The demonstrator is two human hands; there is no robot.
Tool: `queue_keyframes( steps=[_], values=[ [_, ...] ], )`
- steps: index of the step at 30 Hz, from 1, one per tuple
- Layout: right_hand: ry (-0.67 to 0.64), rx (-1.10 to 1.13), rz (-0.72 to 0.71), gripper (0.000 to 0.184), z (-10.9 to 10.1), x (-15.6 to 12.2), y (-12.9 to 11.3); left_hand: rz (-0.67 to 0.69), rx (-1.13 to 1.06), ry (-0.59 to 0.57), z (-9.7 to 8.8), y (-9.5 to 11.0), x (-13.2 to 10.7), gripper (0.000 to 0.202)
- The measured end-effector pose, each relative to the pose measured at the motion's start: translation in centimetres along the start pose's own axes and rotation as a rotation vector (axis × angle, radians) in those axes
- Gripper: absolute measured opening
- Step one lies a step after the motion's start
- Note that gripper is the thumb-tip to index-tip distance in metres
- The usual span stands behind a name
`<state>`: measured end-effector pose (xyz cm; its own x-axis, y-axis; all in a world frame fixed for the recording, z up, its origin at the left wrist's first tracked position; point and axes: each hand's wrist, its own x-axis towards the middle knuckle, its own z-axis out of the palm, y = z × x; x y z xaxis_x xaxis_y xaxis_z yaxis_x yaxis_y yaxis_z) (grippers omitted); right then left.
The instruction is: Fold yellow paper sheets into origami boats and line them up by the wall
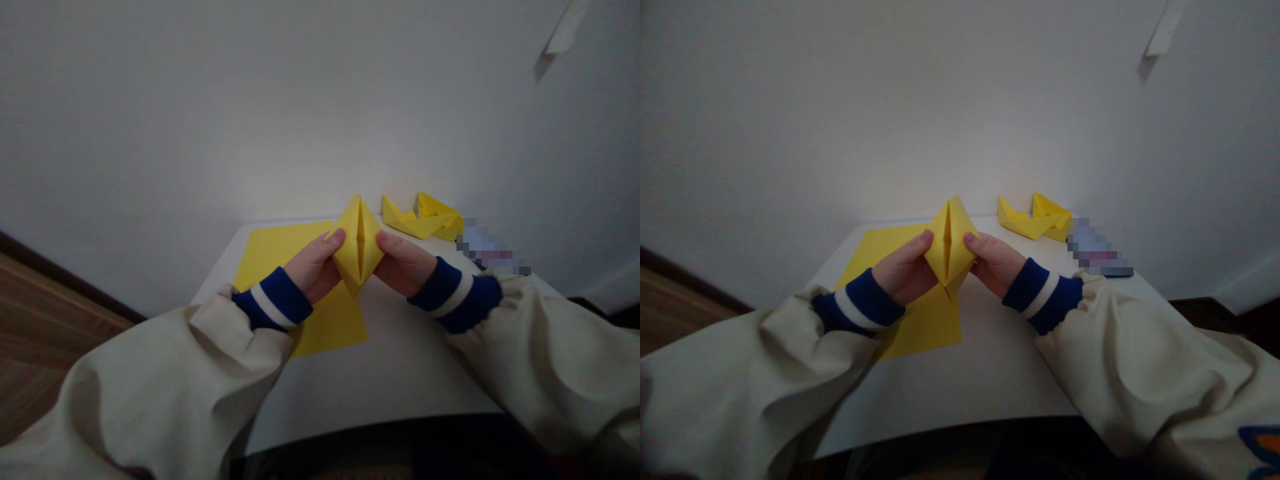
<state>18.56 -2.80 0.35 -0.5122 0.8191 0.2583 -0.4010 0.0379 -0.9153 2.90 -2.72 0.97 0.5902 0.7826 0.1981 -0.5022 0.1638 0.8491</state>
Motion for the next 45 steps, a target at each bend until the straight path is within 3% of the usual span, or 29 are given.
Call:
queue_keyframes(
  steps=[7, 12, 20, 28, 34, 37, 40, 45],
  values=[
    [-0.037, 0.037, -0.022, 0.039, 0.3, -0.1, -0.3, 0.004, 0.056, 0.001, 0.3, 0.2, -0.1, 0.043],
    [0.039, -0.042, -0.020, 0.042, -0.1, 0.0, -0.2, 0.018, 0.131, 0.056, -0.2, 0.3, 0.1, 0.039],
    [0.050, -0.049, -0.037, 0.034, -0.8, 0.1, -0.2, 0.030, 0.174, 0.026, -0.8, 0.6, 0.2, 0.038],
    [0.262, -0.250, -0.075, 0.026, -3.1, 0.5, -0.3, 0.115, 0.275, 0.339, -2.5, 0.8, 0.4, 0.015],
    [0.221, -0.685, -0.224, 0.024, -4.4, 0.4, -0.8, 0.210, 0.501, 0.435, -3.2, 0.7, 0.3, 0.011],
    [0.229, -1.086, -0.422, 0.019, -5.0, 0.4, -0.9, 0.209, 0.590, 0.472, -3.1, 0.6, 0.2, 0.015],
    [0.142, -1.517, -0.600, 0.016, -5.2, 0.2, -1.1, 0.207, 0.636, 0.505, -3.0, 0.6, 0.3, 0.025],
    [-0.065, -1.917, -0.599, 0.019, -4.1, -0.2, -0.9, 0.228, 0.733, 0.559, -3.0, 0.7, 0.5, 0.034]
  ],
)
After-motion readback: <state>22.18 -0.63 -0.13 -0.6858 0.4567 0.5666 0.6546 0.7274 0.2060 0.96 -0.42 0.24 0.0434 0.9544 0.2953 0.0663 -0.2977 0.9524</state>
